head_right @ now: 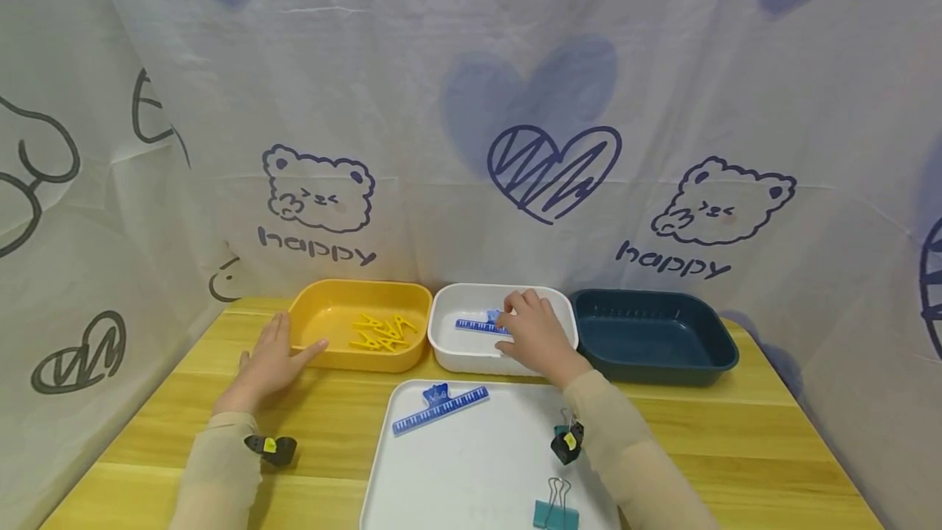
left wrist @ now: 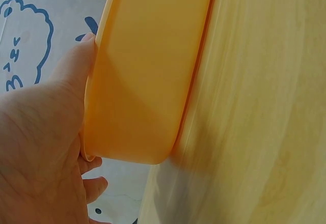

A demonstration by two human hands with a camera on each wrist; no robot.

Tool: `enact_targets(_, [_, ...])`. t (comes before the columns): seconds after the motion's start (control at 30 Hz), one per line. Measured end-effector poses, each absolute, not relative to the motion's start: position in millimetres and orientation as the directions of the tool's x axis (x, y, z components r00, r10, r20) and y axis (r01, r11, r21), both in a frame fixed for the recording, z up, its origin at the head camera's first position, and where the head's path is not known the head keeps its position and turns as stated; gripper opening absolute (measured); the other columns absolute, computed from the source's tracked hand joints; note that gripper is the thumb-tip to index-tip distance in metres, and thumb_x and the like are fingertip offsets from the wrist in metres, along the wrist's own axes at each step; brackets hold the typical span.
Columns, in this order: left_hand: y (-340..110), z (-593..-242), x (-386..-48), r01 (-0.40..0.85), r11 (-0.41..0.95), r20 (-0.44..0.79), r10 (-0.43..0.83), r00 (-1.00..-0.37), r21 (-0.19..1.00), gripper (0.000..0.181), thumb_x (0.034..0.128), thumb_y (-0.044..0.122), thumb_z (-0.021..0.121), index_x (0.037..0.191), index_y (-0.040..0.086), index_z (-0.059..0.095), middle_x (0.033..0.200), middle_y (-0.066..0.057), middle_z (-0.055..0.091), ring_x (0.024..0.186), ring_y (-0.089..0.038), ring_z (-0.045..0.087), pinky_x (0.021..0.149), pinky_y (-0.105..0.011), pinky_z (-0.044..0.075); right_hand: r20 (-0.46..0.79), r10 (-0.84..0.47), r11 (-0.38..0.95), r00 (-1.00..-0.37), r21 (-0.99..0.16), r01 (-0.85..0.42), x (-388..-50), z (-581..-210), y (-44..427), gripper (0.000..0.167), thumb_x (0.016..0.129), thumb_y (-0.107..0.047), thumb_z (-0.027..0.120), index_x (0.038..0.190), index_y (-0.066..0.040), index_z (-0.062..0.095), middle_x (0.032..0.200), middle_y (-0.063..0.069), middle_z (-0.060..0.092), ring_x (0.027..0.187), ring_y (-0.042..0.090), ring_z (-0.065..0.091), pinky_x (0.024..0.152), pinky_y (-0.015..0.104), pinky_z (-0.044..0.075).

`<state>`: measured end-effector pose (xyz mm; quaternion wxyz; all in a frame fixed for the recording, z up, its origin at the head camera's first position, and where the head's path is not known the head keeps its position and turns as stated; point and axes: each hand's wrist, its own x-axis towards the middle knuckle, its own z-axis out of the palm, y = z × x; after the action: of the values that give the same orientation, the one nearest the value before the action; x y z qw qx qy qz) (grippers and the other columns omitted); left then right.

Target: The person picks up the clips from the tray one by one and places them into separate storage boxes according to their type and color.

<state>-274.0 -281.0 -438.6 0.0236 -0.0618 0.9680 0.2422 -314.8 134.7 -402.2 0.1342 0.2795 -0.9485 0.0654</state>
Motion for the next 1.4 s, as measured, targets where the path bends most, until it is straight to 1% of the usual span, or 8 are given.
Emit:
enact_targets(0.13, [-280, -438, -274, -0.124, 0.877, -0.064, -0.106, -0.992, 0.464, 0.112, 0.0888, 0.075, 0.040, 0.154, -0.005, -0.004, 0.161, -0.028, -0.005, 0.149, -0.048, -0.001, 0.109, -0.078, 0.000, 0.327, -0.550, 0.805, -0.769, -0.037, -0.592, -306, -401, 133, 0.029, 0.079, -0.031, 0.081, 0.103, -0.015, 0.075, 0.114, 0.005, 0.058, 0.106, 0.024, 0.045, 0.091, 0.041, 0.043])
enact_targets(0.3, [-279, -437, -275, -0.109, 0.884, -0.049, -0.098, -0.994, 0.455, 0.111, 0.0893, 0.074, 0.040, 0.153, -0.006, -0.003, 0.161, -0.030, -0.004, 0.149, -0.048, -0.002, 0.109, -0.078, 0.000, 0.345, -0.586, 0.778, -0.733, -0.015, -0.628, -299, -402, 130, 0.027, 0.079, -0.032, 0.081, 0.101, -0.017, 0.074, 0.114, 0.004, 0.059, 0.106, 0.022, 0.046, 0.089, 0.040, 0.043])
enact_targets(0.57, [-280, -436, -274, -0.073, 0.898, -0.007, -0.077, -0.997, 0.433, 0.108, 0.0903, 0.073, 0.041, 0.153, -0.007, 0.005, 0.160, -0.030, -0.002, 0.149, -0.048, -0.004, 0.111, -0.075, -0.002, 0.338, -0.640, 0.710, -0.690, -0.085, -0.699, -290, -404, 129, 0.025, 0.080, -0.030, 0.080, 0.100, -0.018, 0.073, 0.112, 0.002, 0.057, 0.107, 0.021, 0.045, 0.091, 0.040, 0.044])
enact_targets(0.8, [-279, -438, -274, -0.009, 0.902, 0.056, -0.037, -0.998, 0.432, 0.097, 0.0929, 0.067, 0.043, 0.154, -0.003, 0.015, 0.161, -0.029, 0.005, 0.150, -0.046, -0.001, 0.113, -0.073, -0.004, 0.321, -0.716, 0.633, -0.619, -0.074, -0.771, -287, -408, 127, 0.023, 0.082, -0.029, 0.079, 0.101, -0.018, 0.073, 0.112, 0.002, 0.059, 0.106, 0.020, 0.046, 0.092, 0.040, 0.045])
enact_targets(0.93, [-277, -438, -275, 0.006, 0.901, 0.077, -0.031, -0.997, 0.433, 0.095, 0.0930, 0.068, 0.042, 0.154, 0.000, 0.018, 0.161, -0.028, 0.009, 0.150, -0.045, 0.001, 0.113, -0.073, -0.002, 0.322, -0.742, 0.606, -0.587, -0.050, -0.794, -285, -408, 125, 0.023, 0.082, -0.030, 0.079, 0.100, -0.018, 0.073, 0.112, 0.003, 0.059, 0.104, 0.019, 0.046, 0.091, 0.039, 0.045])
enact_targets(1.17, [-275, -442, -276, 0.009, 0.907, 0.086, -0.030, -0.996, 0.421, 0.095, 0.0927, 0.070, 0.039, 0.155, 0.001, 0.019, 0.161, -0.028, 0.010, 0.150, -0.045, 0.002, 0.113, -0.074, -0.001, 0.282, -0.777, 0.582, -0.562, -0.017, -0.813, -285, -410, 122, 0.023, 0.081, -0.033, 0.079, 0.099, -0.019, 0.075, 0.111, -0.001, 0.060, 0.105, 0.018, 0.047, 0.092, 0.039, 0.045])
enact_targets(1.3, [-276, -446, -277, 0.003, 0.917, 0.080, -0.032, -0.996, 0.399, 0.094, 0.0931, 0.071, 0.036, 0.156, 0.003, 0.017, 0.162, -0.026, 0.006, 0.150, -0.044, 0.000, 0.113, -0.074, 0.001, 0.237, -0.794, 0.577, -0.560, 0.005, -0.817, -287, -414, 120, 0.026, 0.081, -0.037, 0.079, 0.100, -0.020, 0.076, 0.112, -0.002, 0.061, 0.103, 0.017, 0.047, 0.092, 0.037, 0.046])
enact_targets(1.4, [-276, -447, -276, -0.002, 0.919, 0.066, -0.031, -0.997, 0.394, 0.094, 0.0936, 0.071, 0.034, 0.156, 0.004, 0.014, 0.162, -0.026, 0.001, 0.151, -0.044, -0.003, 0.113, -0.074, 0.000, 0.203, -0.803, 0.575, -0.561, 0.016, -0.818, -288, -417, 120, 0.027, 0.080, -0.037, 0.079, 0.101, -0.020, 0.076, 0.113, -0.003, 0.061, 0.104, 0.017, 0.046, 0.094, 0.036, 0.044])
